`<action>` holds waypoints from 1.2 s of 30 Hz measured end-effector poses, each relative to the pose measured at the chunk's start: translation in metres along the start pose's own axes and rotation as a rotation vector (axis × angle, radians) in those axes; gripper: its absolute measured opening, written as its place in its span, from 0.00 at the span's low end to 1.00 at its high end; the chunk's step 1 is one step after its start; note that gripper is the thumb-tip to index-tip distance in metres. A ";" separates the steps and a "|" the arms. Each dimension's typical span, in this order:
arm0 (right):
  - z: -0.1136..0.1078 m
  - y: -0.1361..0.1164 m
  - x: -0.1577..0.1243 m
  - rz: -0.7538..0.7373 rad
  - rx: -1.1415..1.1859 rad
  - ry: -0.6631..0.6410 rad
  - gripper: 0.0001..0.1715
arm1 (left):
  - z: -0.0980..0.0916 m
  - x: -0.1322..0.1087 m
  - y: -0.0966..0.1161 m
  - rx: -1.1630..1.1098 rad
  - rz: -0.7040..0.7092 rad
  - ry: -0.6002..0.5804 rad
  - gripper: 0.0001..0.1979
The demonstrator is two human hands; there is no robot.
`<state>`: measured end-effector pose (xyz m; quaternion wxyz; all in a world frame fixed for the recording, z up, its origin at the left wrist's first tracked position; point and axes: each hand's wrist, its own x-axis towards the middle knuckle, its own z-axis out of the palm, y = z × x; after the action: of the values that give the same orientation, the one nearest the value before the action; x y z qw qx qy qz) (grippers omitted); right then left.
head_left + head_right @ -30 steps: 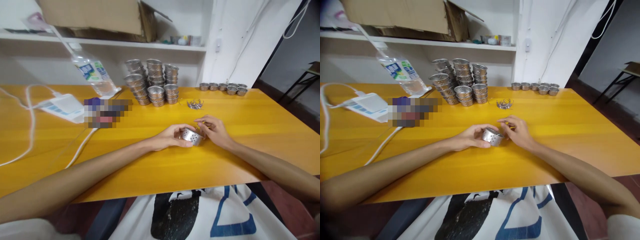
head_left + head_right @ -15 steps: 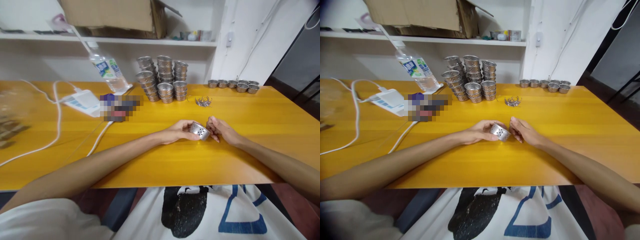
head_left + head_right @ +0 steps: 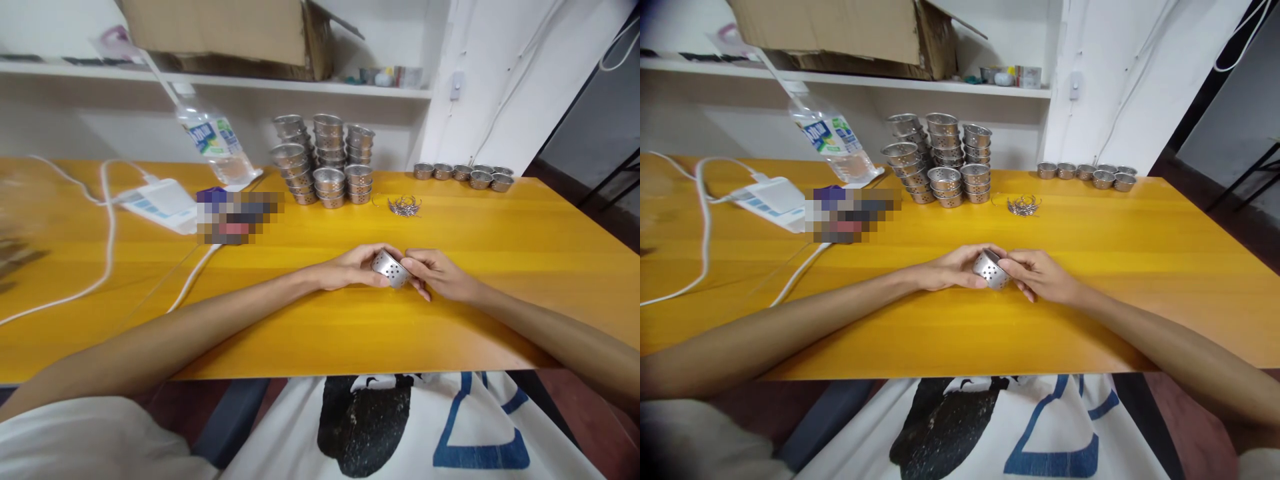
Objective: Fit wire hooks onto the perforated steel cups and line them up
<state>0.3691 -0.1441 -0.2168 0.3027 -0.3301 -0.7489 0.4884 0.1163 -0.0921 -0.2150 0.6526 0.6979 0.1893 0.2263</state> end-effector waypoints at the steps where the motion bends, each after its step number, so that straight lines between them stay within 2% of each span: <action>1: 0.001 0.000 0.000 0.008 0.016 -0.003 0.34 | 0.000 0.000 0.000 0.009 0.005 -0.009 0.34; 5: 0.003 -0.001 0.002 0.008 0.047 -0.015 0.34 | 0.001 0.000 0.001 0.032 0.036 -0.047 0.35; 14: 0.003 0.004 0.003 -0.019 -0.003 -0.027 0.34 | 0.004 0.000 -0.001 0.050 0.027 0.003 0.36; 22: 0.002 0.002 0.003 -0.075 -0.057 -0.040 0.36 | 0.004 -0.001 0.002 0.032 0.050 -0.040 0.34; 36: 0.000 0.007 0.005 -0.062 0.027 -0.080 0.35 | 0.001 0.000 0.000 0.007 0.050 -0.048 0.33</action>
<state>0.3673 -0.1382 -0.2228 0.2919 -0.2830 -0.7636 0.5016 0.1165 -0.0931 -0.2151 0.6485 0.7100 0.1570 0.2249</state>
